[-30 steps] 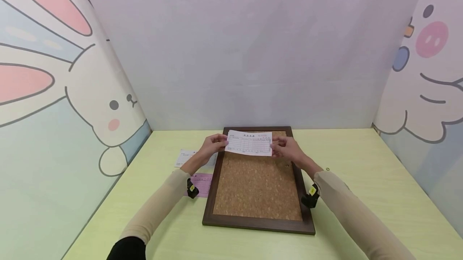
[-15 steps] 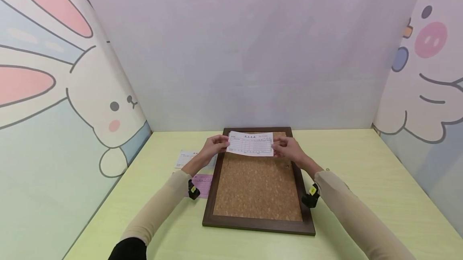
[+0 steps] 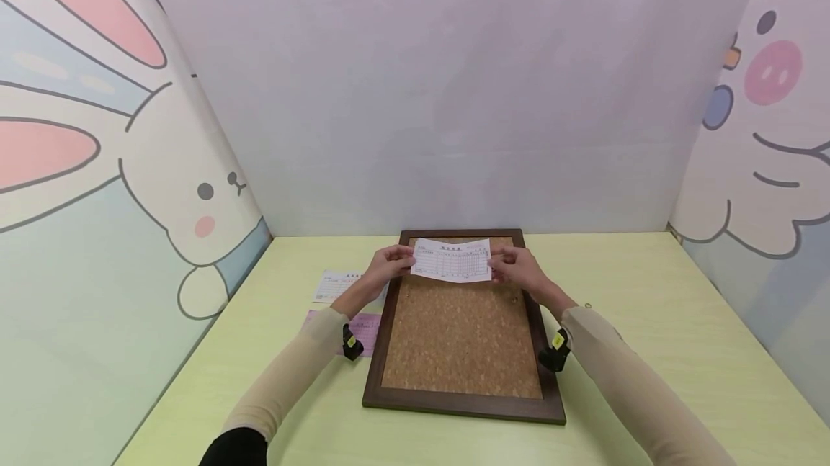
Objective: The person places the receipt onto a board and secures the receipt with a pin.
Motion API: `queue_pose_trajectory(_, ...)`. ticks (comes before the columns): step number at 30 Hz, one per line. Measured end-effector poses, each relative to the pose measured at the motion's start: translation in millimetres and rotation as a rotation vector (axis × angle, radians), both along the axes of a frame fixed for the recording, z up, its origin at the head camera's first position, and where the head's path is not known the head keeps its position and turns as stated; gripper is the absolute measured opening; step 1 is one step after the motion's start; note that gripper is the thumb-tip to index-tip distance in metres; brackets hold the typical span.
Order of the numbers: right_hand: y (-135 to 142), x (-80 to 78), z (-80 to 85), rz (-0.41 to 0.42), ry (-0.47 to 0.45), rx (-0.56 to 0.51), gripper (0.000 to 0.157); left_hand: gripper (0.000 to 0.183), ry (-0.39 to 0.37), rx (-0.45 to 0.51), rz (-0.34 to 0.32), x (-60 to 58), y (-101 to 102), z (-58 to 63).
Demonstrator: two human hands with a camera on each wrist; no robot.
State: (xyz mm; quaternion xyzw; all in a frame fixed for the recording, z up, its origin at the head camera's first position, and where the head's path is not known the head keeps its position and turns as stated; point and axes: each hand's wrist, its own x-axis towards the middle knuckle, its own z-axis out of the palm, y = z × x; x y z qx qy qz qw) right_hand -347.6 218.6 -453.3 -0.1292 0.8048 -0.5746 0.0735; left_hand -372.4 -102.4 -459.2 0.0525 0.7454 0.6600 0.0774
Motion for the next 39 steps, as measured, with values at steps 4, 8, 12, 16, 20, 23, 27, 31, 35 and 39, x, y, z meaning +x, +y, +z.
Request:
queue_pose_trajectory(4, 0, -1.6, -2.3, -0.005, -0.002, -0.007, 0.046, 0.026, 0.004, 0.012, 0.005, -1.0, 0, -2.4)
queue_pose_trajectory(8, 1, -2.7, -5.0, -0.011, -0.01, -0.006, 0.046, 0.026, -0.004, 0.028, 0.007, -0.4, 1, -2.8)
queue_pose_trajectory(12, 1, -4.7, -7.8, -0.019, -0.014, 0.006, 0.045, 0.026, -0.008, 0.036, 0.009, 0.0, 1, -2.5)
queue_pose_trajectory(16, 2, -7.8, -10.1, -0.023, -0.016, 0.003, 0.046, 0.025, -0.004, 0.033, 0.013, -1.0, 1, -2.6)
queue_pose_trajectory(20, 2, -11.5, -12.6, -0.018, -0.023, -0.014, 0.045, 0.026, 0.001, 0.03, 0.014, -2.6, 0, -3.2)
queue_pose_trajectory(23, 1, -14.4, -14.2, -0.013, -0.024, -0.023, 0.045, 0.026, -0.002, 0.032, 0.018, -3.7, -1, -4.1)
queue_pose_trajectory(27, 0, -18.6, -16.1, -0.011, -0.025, -0.031, 0.047, 0.025, -0.004, 0.038, 0.027, -5.8, -1, -6.5)
queue_pose_trajectory(31, 1, -22.0, -18.1, -0.015, -0.036, -0.039, 0.049, 0.025, -0.002, 0.046, 0.025, -8.6, 0, -10.2)
queue_pose_trajectory(35, 2, -24.7, -19.8, -0.023, -0.048, -0.042, 0.05, 0.026, -0.001, 0.039, 0.02, -11.7, 2, -13.4)
queue_pose_trajectory(39, 3, -28.3, -20.6, -0.02, -0.061, -0.061, 0.052, 0.026, 0.01, 0.019, 0.026, -13.9, 3, -13.0)
